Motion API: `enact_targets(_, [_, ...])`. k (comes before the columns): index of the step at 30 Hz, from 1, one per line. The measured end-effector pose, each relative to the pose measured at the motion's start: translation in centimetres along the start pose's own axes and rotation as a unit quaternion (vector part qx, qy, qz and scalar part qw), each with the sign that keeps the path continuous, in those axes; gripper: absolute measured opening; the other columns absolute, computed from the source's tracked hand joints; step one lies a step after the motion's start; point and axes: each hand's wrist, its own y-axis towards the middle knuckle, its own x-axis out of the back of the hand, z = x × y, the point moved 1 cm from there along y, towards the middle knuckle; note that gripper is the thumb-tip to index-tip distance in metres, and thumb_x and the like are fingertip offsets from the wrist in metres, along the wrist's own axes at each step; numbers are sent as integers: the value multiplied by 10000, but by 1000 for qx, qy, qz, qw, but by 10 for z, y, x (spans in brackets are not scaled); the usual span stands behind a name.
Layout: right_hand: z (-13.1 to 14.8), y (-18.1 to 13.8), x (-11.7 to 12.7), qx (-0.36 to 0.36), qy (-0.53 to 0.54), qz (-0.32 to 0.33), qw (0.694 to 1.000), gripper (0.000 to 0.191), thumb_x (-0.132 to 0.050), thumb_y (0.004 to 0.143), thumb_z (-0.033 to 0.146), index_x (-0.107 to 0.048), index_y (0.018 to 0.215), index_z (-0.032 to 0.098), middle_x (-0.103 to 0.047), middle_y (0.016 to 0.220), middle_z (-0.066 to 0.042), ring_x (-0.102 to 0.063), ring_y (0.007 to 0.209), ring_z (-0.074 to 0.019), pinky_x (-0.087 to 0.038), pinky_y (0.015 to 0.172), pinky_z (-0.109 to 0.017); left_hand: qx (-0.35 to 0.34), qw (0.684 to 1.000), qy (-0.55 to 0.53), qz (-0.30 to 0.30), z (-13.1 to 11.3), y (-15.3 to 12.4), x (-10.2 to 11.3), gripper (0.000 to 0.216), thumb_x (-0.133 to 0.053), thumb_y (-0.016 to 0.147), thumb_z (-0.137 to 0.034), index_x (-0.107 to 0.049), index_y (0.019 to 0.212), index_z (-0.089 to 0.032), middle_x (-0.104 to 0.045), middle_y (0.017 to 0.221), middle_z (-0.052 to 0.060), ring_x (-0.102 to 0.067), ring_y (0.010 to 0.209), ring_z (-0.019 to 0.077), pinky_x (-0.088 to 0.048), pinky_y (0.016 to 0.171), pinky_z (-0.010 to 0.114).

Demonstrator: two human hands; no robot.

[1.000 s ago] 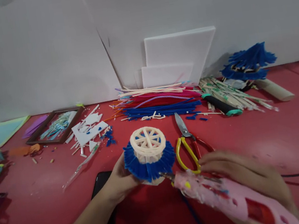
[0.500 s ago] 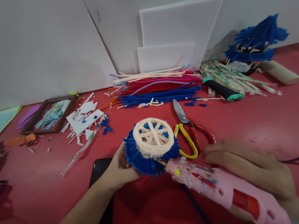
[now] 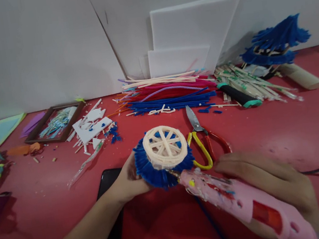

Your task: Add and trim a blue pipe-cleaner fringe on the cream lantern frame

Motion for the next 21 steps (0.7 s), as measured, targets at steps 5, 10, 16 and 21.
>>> enact_targets(5, [10, 5, -8, 7, 3, -26, 1000, 410, -576, 892, 355, -593, 1301, 336, -777, 1114, -79, -765, 1055, -298, -604, 1010, -427, 2, 1000, -2, 1, 0, 1, 0, 863, -983, 580, -422, -638, 1357, -271, -749, 1274, 120, -725, 1121, 333, -597, 961, 467])
enact_targets(10, [26, 8, -18, -37, 41, -92, 994, 261, -506, 903, 359, -623, 1136, 336, -762, 1053, -78, -770, 997, -286, -626, 919, -413, 5, 1000, 6, 4, 2, 0, 0, 884, -976, 601, -420, -614, 1392, -265, -749, 1267, 128, -717, 1160, 346, -580, 1004, 483])
enact_targets(16, [20, 7, -13, -23, 30, -69, 997, 235, -578, 899, 394, -640, 1114, 323, -766, 1018, -80, -774, 938, -275, -635, 864, -387, 4, 1000, -7, 15, 1, -1, 0, 949, -981, 603, -421, -574, 1447, -270, -689, 1419, 145, -678, 1266, 368, -568, 1043, 483])
enact_targets(21, [19, 7, -10, -27, 14, -74, 997, 213, -558, 931, 431, -640, 1089, 314, -768, 982, -86, -780, 880, -268, -645, 813, -380, 5, 1000, -19, 23, -1, 0, -2, 1002, -982, 606, -420, -548, 1496, -266, -656, 1481, 162, -630, 1351, 394, -542, 1092, 498])
